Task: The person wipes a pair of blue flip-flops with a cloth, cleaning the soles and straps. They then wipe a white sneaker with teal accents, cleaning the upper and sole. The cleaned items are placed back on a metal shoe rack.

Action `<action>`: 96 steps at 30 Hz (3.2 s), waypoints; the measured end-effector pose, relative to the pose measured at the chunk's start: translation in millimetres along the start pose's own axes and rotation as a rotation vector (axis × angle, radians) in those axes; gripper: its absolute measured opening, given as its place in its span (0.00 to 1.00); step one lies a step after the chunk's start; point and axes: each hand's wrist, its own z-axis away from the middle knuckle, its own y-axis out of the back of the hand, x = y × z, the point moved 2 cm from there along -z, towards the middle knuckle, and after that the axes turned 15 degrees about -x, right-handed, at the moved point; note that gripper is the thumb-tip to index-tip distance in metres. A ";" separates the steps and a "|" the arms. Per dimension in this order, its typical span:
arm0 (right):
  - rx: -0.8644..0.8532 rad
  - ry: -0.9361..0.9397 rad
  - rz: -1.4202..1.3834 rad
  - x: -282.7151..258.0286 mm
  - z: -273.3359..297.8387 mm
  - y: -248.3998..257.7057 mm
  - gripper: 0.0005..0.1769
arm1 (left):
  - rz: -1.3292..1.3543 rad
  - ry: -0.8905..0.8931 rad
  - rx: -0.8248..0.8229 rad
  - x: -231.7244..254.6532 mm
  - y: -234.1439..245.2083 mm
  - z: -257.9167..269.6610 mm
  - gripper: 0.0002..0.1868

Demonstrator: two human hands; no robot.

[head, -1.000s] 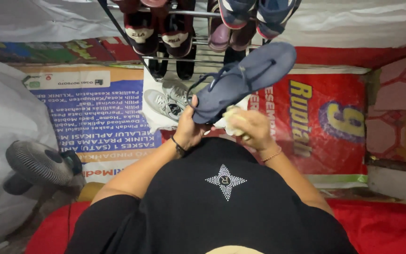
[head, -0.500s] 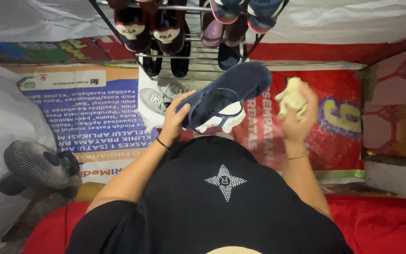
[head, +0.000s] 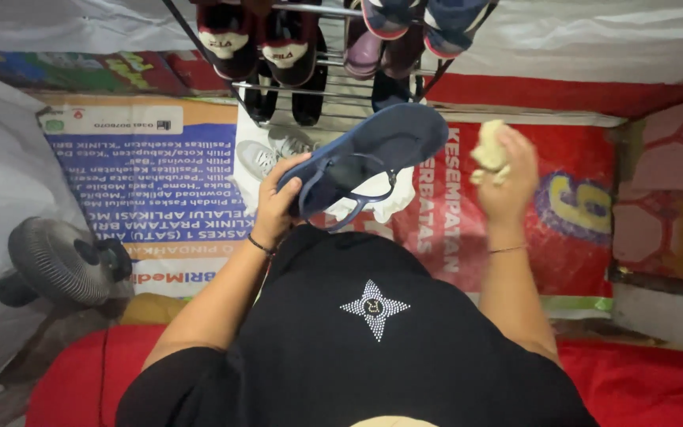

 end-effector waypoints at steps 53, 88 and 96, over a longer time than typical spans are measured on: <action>-0.297 0.392 -0.343 -147.3 -61.5 -62.7 0.22 | -0.443 -0.228 -0.134 24.2 -2.1 7.6 0.27; 0.519 -0.031 -0.483 -137.3 -20.5 -86.6 0.16 | -0.580 -0.474 0.012 -90.9 -24.1 -9.9 0.27; -0.011 0.052 -0.259 -113.2 -1.1 -82.5 0.42 | 0.955 -0.123 0.008 -34.4 -58.8 -35.4 0.34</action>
